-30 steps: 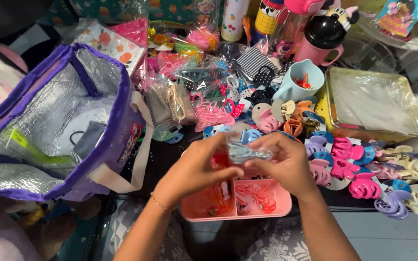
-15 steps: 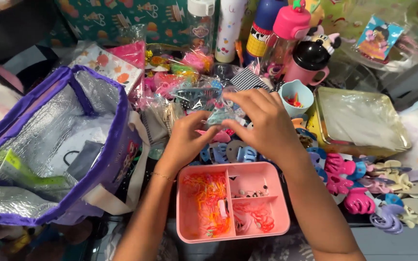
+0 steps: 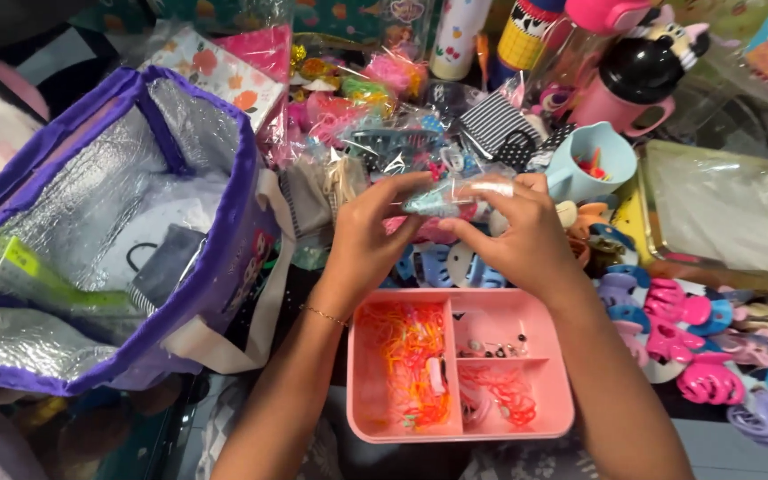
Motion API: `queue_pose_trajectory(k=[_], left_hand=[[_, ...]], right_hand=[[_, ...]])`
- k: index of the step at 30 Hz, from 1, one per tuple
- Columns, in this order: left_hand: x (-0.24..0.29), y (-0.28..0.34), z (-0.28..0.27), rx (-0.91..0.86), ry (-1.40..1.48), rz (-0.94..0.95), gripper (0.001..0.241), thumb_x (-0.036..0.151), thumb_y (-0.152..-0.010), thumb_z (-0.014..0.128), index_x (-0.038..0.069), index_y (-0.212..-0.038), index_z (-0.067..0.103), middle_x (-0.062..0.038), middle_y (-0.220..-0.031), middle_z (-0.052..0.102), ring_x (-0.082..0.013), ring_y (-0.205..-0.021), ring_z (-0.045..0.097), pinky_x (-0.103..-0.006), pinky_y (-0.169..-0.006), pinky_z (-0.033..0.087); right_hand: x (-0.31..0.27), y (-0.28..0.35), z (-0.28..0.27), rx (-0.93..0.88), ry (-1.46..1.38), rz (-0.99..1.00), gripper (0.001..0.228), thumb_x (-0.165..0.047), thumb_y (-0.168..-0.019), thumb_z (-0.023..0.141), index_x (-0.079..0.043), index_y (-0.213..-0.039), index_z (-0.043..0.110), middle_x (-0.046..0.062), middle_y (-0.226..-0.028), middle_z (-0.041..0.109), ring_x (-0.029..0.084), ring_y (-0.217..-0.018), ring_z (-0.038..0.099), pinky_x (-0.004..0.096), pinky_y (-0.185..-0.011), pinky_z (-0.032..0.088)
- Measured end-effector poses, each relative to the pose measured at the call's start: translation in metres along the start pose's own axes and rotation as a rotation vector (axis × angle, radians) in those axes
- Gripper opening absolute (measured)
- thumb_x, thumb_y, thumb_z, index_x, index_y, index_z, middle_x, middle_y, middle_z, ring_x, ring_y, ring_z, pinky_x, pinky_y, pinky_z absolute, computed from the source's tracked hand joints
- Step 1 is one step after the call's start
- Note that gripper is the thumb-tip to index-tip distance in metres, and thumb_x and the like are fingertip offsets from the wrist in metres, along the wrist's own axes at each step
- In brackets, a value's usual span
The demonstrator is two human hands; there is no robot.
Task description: The person sorts colorful hair ties from a pink compartmentalized container into small clear plastic bags. They handle the ties by hand, placing them into the bags and arranging them on a cluttered table filled with various hair accessories and other items.
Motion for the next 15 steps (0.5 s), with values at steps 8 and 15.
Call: queue_pose_trajectory(k=[8,15], left_hand=[[0.002,0.001,-0.005,-0.045,-0.114,0.113,0.032,-0.002,-0.085,0.076,0.011,-0.114,0.074,-0.008,-0.118,0.071,-0.0324,-0.111,0.072,-0.0420,-0.090,0.062],[-0.003,0.007,0.004,-0.178,0.030,-0.034,0.046,-0.009,-0.087,0.068,0.002,-0.131,0.064,-0.023,-0.122,0.069,-0.0461,-0.117,0.066,-0.0459,-0.086,0.064]], right_hand=[[-0.006,0.000,0.009,-0.023,0.010,-0.032,0.028,-0.011,-0.083,0.085,-0.013,-0.109,0.075,0.002,-0.106,0.077,0.022,-0.101,0.073,0.034,-0.092,0.038],[-0.004,0.005,0.016,-0.091,0.046,-0.018,0.026,-0.010,-0.090,0.077,-0.017,-0.114,0.073,-0.003,-0.104,0.077,0.018,-0.101,0.073,0.033,-0.099,0.036]])
Point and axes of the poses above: each hand's wrist, its own y-axis away from the middle knuckle, its own z-axis out of the palm, x = y × z, the point moved 5 cm from there along -y, towards the middle knuckle
